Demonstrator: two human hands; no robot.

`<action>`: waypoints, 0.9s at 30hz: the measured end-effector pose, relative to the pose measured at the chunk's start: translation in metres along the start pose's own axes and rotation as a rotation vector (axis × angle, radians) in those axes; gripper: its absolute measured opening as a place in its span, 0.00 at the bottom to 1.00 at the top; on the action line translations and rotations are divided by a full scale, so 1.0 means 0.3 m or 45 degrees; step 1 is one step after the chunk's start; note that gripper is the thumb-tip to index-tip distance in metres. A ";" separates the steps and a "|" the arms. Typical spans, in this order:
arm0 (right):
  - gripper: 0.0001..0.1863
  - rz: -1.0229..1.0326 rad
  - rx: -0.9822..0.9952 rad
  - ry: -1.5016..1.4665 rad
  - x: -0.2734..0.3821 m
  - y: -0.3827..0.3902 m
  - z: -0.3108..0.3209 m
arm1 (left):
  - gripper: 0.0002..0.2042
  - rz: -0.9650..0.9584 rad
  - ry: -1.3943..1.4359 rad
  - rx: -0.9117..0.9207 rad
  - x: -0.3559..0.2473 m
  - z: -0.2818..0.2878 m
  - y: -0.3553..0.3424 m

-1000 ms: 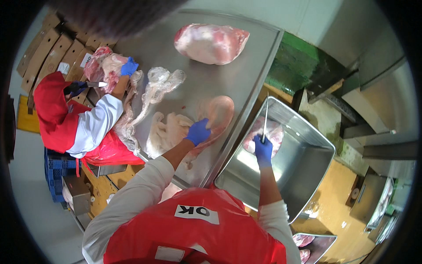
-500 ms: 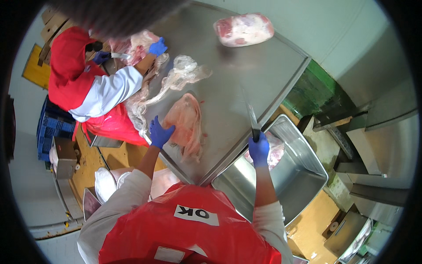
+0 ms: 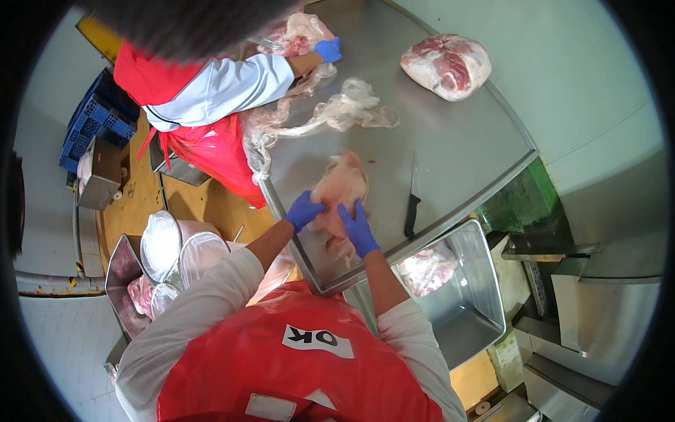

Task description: The person removes a large piece of meat from a plastic bag and places it on a stainless steel table. They then use a knife to trim fat and connective tissue from the meat, placing the trimmed pieces into a metal bin. The person repeats this process with another piece of meat.

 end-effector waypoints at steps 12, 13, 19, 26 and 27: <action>0.26 -0.065 0.042 -0.673 0.314 0.037 0.143 | 0.22 0.326 1.614 0.930 -0.204 -0.134 0.183; 0.25 -0.040 -0.010 -0.625 0.322 0.023 0.155 | 0.24 0.282 1.377 0.880 -0.257 -0.111 0.192; 0.24 0.345 -0.061 0.105 0.418 0.020 0.228 | 0.40 -0.083 -0.064 0.194 -0.401 0.086 0.191; 0.23 0.334 0.192 -0.070 0.447 0.090 0.165 | 0.43 0.113 1.031 0.778 -0.308 0.041 0.245; 0.23 0.289 0.182 -0.150 0.433 0.106 0.146 | 0.41 0.339 1.333 0.923 -0.288 0.015 0.267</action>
Point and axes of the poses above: each hand's wrist, its own y-axis away from the middle knuckle, its own z-axis out of the back of the hand, x = y × z, the point moved 3 cm from there along -y, towards the middle knuckle, and after that the axes turned 11 degrees about y, right-handed, at the moved point
